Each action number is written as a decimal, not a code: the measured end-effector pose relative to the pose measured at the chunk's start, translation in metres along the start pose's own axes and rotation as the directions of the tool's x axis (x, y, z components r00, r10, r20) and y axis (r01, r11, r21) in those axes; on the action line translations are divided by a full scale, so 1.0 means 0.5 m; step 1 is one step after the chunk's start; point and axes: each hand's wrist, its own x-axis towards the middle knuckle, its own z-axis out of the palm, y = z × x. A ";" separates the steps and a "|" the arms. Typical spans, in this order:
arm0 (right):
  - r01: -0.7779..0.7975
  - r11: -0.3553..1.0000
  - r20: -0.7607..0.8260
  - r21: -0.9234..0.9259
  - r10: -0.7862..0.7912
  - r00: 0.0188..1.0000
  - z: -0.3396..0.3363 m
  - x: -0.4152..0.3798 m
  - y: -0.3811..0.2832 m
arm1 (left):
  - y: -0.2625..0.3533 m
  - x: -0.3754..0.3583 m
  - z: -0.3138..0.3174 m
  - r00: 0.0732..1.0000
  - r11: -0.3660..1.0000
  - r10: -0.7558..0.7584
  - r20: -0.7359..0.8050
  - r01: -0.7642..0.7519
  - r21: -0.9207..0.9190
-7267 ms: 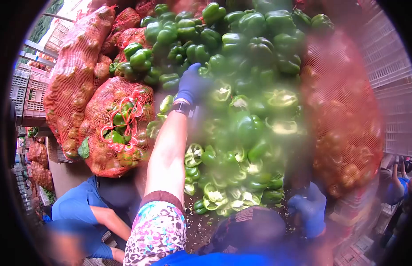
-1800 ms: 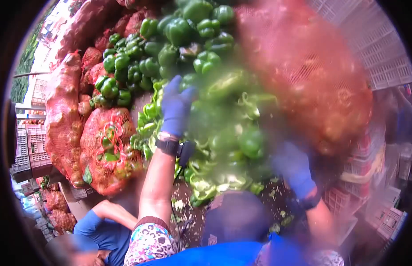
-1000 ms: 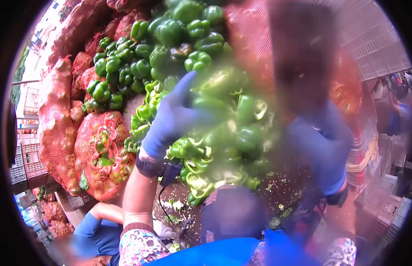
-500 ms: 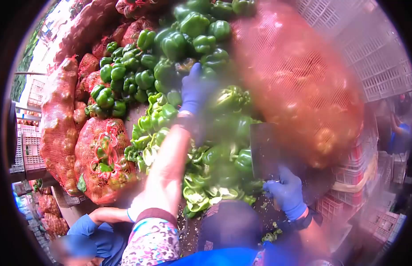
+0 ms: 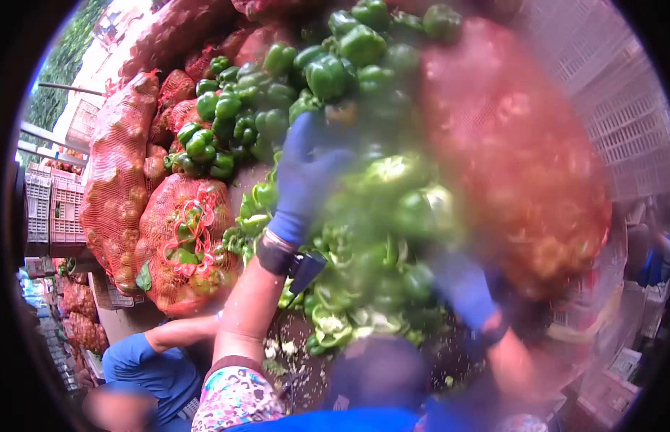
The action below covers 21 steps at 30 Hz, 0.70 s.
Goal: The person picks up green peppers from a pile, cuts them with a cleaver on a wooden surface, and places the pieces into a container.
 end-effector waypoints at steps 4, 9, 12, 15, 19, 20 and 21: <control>-0.178 0.890 -0.187 0.419 0.276 0.943 -0.007 -0.125 -0.028 | -0.147 0.165 -0.018 0.991 0.787 0.069 -0.114 0.016 0.616; -0.349 0.701 -0.054 0.622 0.483 0.874 -0.052 -0.158 -0.064 | -0.185 0.257 0.029 0.985 0.758 -0.163 -0.053 0.159 0.633; -0.282 0.773 -0.127 0.568 0.421 0.898 -0.048 -0.143 -0.056 | -0.185 0.163 0.006 0.971 0.910 -0.117 -0.207 0.189 0.370; -0.035 0.912 -0.381 0.408 0.205 0.902 -0.080 -0.094 -0.204 | -0.058 0.004 -0.019 0.976 0.993 -0.100 -0.195 0.110 0.043; 0.557 0.821 -0.607 0.124 -0.381 0.697 -0.004 -0.022 -0.170 | 0.042 -0.119 0.007 0.982 0.974 0.187 -0.017 -0.183 0.133; 0.391 0.889 -0.438 -0.238 -0.458 0.774 0.020 -0.007 -0.140 | 0.037 -0.129 0.013 0.934 0.927 0.357 0.026 -0.358 0.116; 0.163 0.987 -0.205 0.013 -0.157 0.966 0.026 -0.007 -0.090 | 0.003 -0.092 0.000 0.993 0.978 0.111 -0.038 -0.102 0.180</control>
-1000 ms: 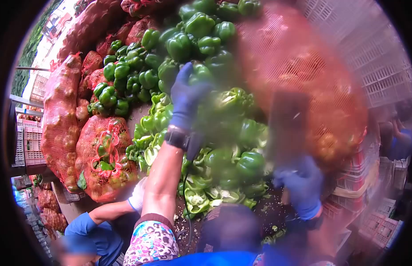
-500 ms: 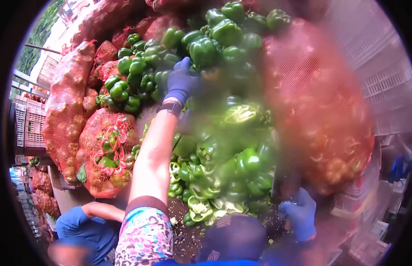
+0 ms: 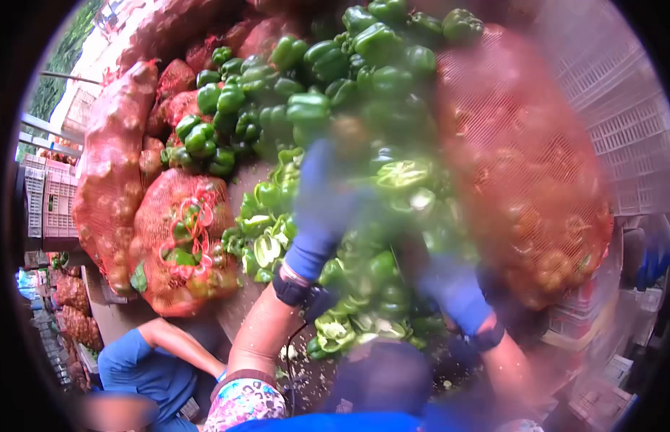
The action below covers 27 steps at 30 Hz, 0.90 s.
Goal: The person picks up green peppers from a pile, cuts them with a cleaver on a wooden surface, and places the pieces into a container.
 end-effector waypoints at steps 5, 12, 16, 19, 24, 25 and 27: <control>-0.440 0.848 0.064 0.297 0.442 0.895 -0.024 -0.126 0.045 | -0.150 0.239 0.020 0.908 0.909 -0.341 -0.246 0.385 0.160; -0.455 0.829 -0.008 0.324 0.483 0.875 -0.060 -0.143 0.024 | -0.217 0.341 0.045 0.893 0.858 -0.447 -0.060 0.446 0.253; -0.228 0.883 -0.158 0.409 0.315 0.936 -0.088 -0.078 -0.041 | -0.127 0.207 0.004 0.927 0.866 -0.372 -0.049 0.327 -0.377; 0.121 0.894 -0.378 0.432 0.057 0.924 -0.104 -0.006 -0.143 | 0.016 0.098 -0.030 0.984 0.835 -0.175 -0.021 0.137 -0.533; -0.148 0.979 0.240 -0.143 0.179 0.954 -0.005 0.024 0.011 | -0.063 0.030 0.003 0.989 0.935 -0.145 -0.023 0.129 -0.330; -0.249 0.969 0.205 0.003 0.243 0.948 -0.006 -0.035 0.052 | -0.097 0.085 0.002 0.984 0.965 -0.172 -0.041 0.160 -0.209; -0.426 0.882 0.142 0.200 0.404 0.904 -0.028 -0.117 0.052 | -0.133 0.151 0.010 0.969 0.965 -0.246 0.018 0.244 0.098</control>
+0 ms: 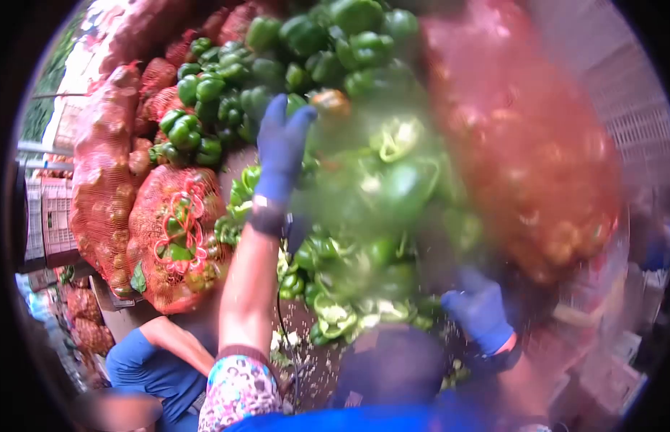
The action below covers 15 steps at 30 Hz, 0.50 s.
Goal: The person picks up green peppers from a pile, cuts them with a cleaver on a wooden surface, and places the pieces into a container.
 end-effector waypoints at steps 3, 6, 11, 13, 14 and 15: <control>-0.086 0.986 -0.148 0.144 0.107 0.983 -0.035 -0.048 0.024 | 0.005 0.059 0.101 0.976 0.961 -0.109 0.190 0.055 0.272; -0.058 0.984 -0.210 0.171 0.094 0.973 -0.054 -0.060 0.033 | 0.032 0.083 0.156 0.955 0.875 -0.205 0.213 0.082 0.477; 0.108 0.981 -0.324 0.162 -0.050 0.945 -0.069 -0.060 -0.126 | 0.021 0.037 0.076 0.978 0.963 -0.169 0.125 0.190 -0.191; 0.385 0.899 -0.448 0.208 -0.263 0.855 -0.077 -0.046 -0.227 | 0.084 -0.017 0.009 0.976 0.810 -0.118 0.181 0.200 -0.552; 0.503 0.834 -0.485 0.227 -0.351 0.801 -0.071 -0.032 -0.227 | 0.152 -0.065 -0.039 0.967 0.639 -0.059 0.249 0.228 -0.735; 0.612 0.754 -0.516 0.238 -0.435 0.738 -0.065 -0.017 -0.228 | 0.183 -0.100 -0.045 0.959 0.664 0.004 0.285 0.210 -0.718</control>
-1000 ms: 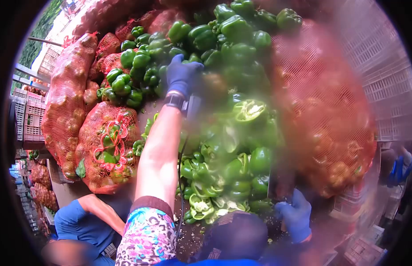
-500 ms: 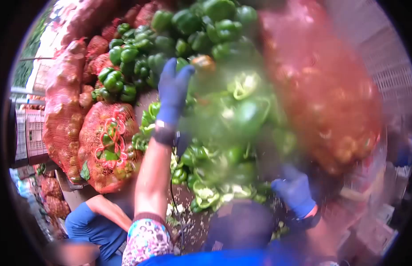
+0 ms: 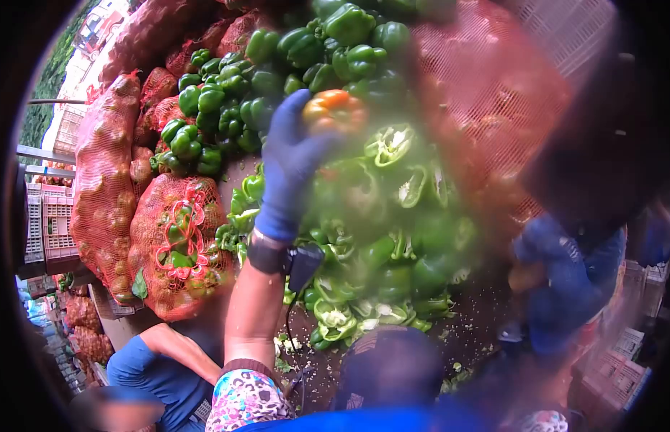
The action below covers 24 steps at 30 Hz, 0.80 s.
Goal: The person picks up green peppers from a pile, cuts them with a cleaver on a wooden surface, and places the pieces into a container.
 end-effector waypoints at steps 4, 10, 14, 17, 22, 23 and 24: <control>0.401 0.672 0.599 -0.622 0.079 0.797 0.008 0.012 0.267 | -0.010 -0.030 0.008 0.997 0.975 0.065 0.039 -0.072 0.210; -0.409 0.733 0.210 -0.544 0.591 0.779 -0.092 -0.129 0.188 | -0.192 0.182 -0.070 0.992 0.649 -0.028 0.122 -0.075 0.757; -0.589 0.736 0.007 -0.334 0.627 0.779 -0.145 -0.168 0.157 | -0.244 0.212 0.013 0.835 0.381 -0.300 0.461 -0.338 0.860; -0.535 0.752 0.019 -0.386 0.586 0.810 -0.155 -0.179 0.176 | -0.228 0.186 0.045 0.828 0.427 -0.287 0.482 -0.340 0.838; -0.602 0.739 0.053 -0.302 0.643 0.764 -0.129 -0.189 0.196 | -0.192 0.122 0.077 0.822 0.277 -0.308 0.479 -0.404 0.872; -0.589 0.737 0.072 -0.332 0.643 0.763 -0.129 -0.185 0.196 | -0.208 0.114 0.066 0.855 0.333 -0.288 0.432 -0.333 0.882; -0.570 0.745 0.082 -0.347 0.629 0.773 -0.125 -0.179 0.199 | -0.236 0.122 0.057 0.880 0.386 -0.258 0.398 -0.284 0.878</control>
